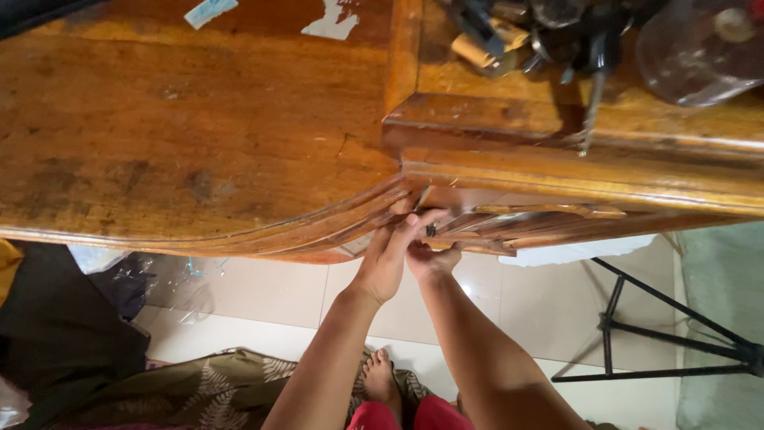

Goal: The person opens a wooden cabinet and removes various items one by one, including bottles, containers, a wallet, a pouch, and a charger, placing them on the cabinet surface.

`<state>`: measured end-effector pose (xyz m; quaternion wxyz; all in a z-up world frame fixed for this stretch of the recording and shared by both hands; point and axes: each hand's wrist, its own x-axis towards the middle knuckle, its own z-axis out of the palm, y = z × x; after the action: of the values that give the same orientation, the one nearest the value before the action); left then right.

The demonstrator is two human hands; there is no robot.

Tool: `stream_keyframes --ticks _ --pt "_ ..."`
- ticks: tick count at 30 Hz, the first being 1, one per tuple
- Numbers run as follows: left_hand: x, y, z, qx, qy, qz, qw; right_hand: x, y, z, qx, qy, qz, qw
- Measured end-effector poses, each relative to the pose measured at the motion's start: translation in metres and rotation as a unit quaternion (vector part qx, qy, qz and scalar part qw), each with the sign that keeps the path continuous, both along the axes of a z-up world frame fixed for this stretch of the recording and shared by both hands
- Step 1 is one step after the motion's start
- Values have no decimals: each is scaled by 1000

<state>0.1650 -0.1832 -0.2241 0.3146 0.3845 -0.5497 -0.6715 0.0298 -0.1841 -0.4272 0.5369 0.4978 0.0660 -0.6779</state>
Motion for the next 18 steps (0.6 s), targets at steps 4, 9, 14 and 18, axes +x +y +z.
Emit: stream_keyframes --ticks 4,9,14,18 --pt "-6 3 1 -28 -13 19 999 -8 19 24 101 168 149 969" --pt "-14 18 5 9 -18 75 997 -28 50 42 144 271 272 912" --pt "-14 47 29 157 100 122 975 -28 87 103 85 372 339 860" --pt "-3 70 63 233 188 165 940 -22 106 191 -30 415 340 843"
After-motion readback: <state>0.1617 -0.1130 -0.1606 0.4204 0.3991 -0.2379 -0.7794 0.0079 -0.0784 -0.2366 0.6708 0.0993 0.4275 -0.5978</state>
